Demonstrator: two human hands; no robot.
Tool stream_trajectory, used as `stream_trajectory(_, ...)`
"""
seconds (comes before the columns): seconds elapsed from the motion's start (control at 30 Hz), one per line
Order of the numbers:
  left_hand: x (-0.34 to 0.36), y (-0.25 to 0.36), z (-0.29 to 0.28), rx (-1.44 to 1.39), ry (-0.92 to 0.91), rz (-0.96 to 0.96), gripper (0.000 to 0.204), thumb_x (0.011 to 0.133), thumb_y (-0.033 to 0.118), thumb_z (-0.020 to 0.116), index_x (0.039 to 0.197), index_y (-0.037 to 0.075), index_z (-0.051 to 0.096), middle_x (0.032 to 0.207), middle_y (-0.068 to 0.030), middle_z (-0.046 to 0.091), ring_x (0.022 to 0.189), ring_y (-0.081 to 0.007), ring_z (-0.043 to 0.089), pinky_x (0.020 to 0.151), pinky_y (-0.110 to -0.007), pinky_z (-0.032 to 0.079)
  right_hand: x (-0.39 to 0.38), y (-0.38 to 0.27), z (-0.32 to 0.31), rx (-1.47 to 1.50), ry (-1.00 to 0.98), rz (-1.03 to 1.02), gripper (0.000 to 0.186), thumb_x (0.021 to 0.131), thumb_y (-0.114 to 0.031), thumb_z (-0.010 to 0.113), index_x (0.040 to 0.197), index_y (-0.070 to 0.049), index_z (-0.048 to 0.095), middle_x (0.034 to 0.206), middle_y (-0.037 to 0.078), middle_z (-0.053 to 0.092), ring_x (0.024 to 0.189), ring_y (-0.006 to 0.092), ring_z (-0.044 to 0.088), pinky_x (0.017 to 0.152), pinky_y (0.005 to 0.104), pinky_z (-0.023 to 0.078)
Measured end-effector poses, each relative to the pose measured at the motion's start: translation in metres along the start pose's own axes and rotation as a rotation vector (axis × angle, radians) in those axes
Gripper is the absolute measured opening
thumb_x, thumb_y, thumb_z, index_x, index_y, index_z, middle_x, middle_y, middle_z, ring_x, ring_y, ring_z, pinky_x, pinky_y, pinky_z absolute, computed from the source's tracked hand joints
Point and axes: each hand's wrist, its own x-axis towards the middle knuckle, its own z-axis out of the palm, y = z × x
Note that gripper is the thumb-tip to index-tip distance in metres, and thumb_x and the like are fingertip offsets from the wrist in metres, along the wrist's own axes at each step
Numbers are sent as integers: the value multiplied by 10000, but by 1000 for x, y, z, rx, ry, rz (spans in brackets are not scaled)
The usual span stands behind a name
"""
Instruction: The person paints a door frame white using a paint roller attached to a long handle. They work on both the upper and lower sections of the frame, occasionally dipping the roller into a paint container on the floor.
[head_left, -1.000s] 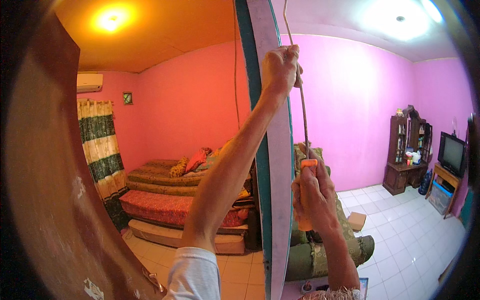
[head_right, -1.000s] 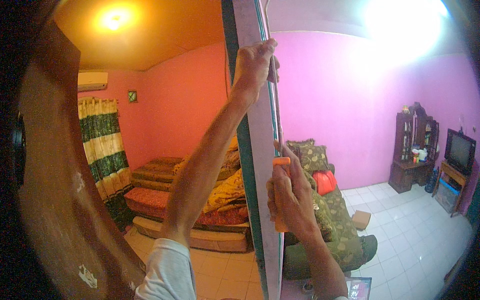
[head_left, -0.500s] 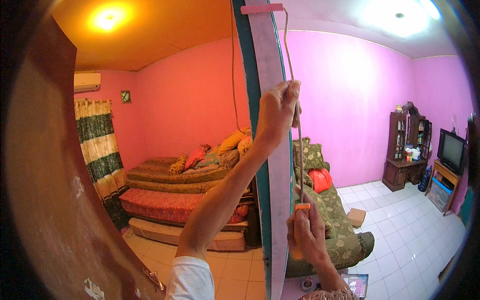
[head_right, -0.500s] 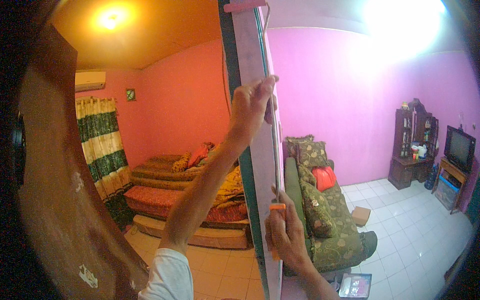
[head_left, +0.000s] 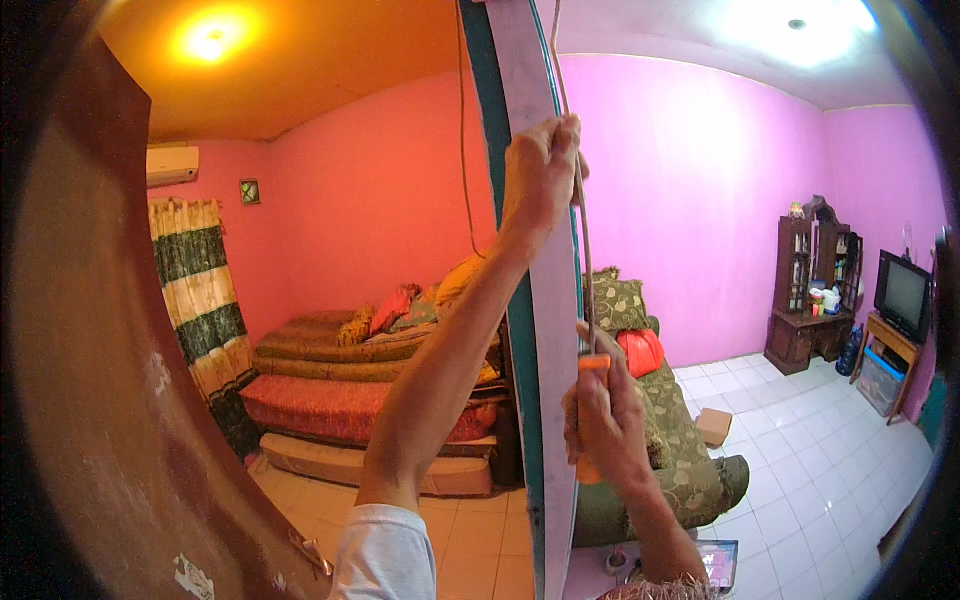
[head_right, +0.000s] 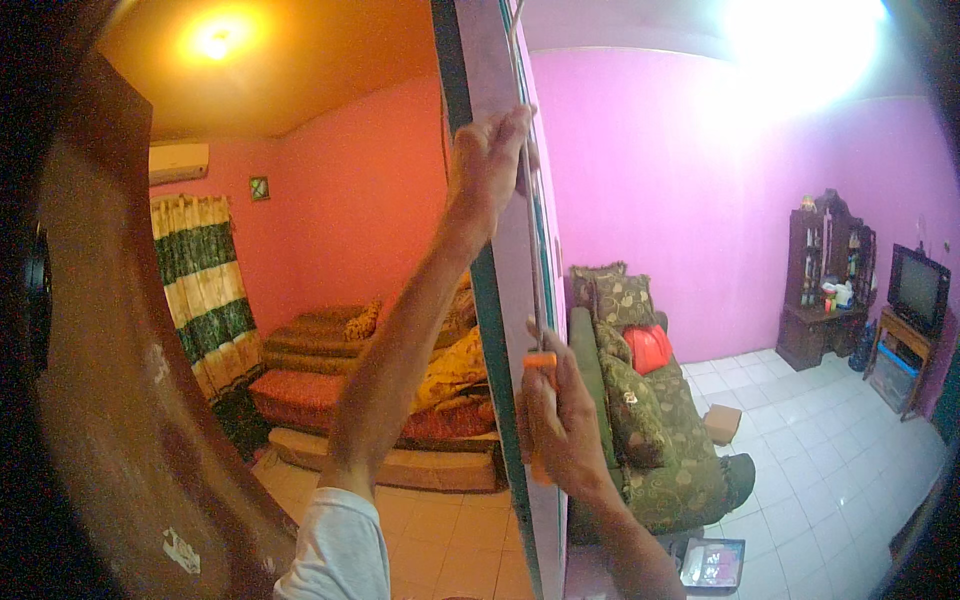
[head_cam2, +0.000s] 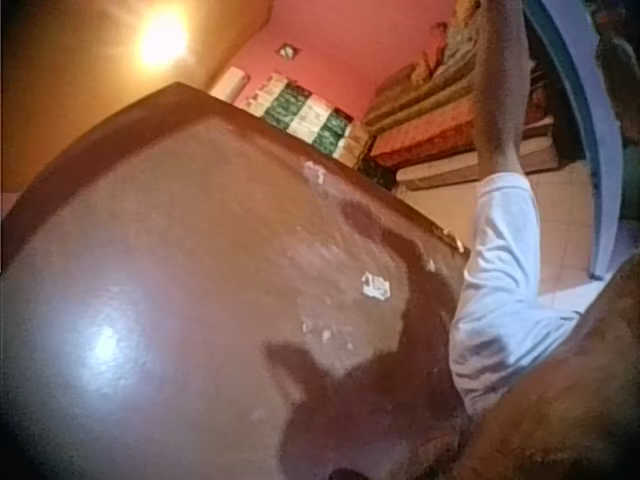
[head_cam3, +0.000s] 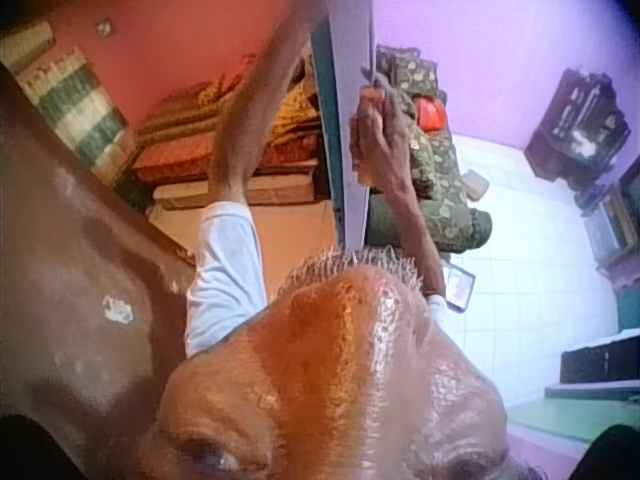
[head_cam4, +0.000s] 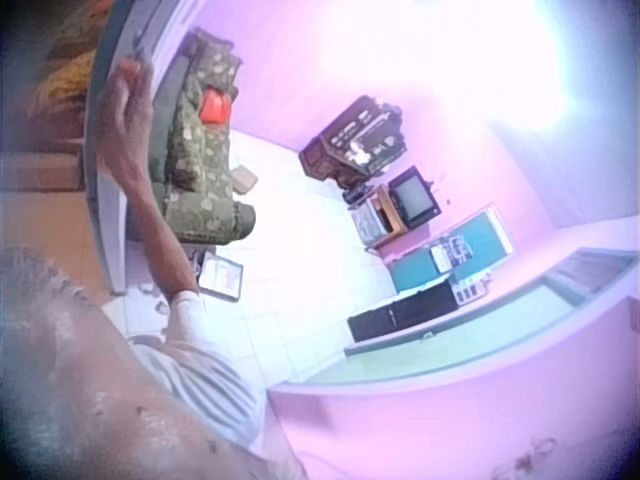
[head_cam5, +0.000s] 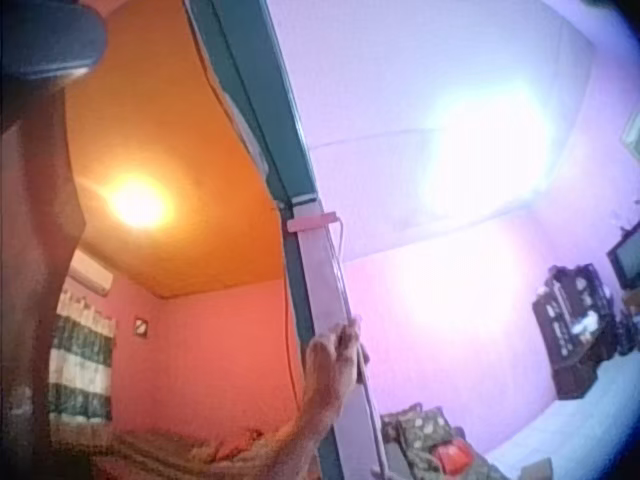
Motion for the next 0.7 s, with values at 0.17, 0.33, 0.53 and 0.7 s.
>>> stream_trajectory(0.17,-58,-11,0,-62,-38,-102,467,1044,391,457,1269,14,616,595,25,512,490,-38,476,439,-230,421,-38,50,-5,-33,0,39,471,1050,-186,403,1508,-123,310,696,-10,452,536,63,423,506,238,389)
stream_trajectory(0.33,-103,-21,6,-119,-31,-134,405,1060,293,450,1276,-18,593,569,17,484,463,-39,442,426,-238,392,-70,82,-8,-110,-17,-5,470,1061,-220,389,1485,-45,286,702,-1,493,465,49,452,426,214,414)
stream_trajectory(0.53,-155,-30,9,-128,-44,-185,392,1057,245,468,1338,-14,558,586,26,471,490,-29,427,443,-227,389,-111,118,-12,-109,-2,55,479,1046,-202,420,1490,-73,296,700,11,519,505,64,467,470,243,415)
stream_trajectory(0.7,-199,-29,12,-147,-50,-261,389,1052,233,482,1345,-13,555,593,26,475,510,-26,431,454,-224,391,-146,129,-10,-38,-8,153,488,1052,-247,428,1484,-60,302,714,15,533,502,73,484,465,251,425)
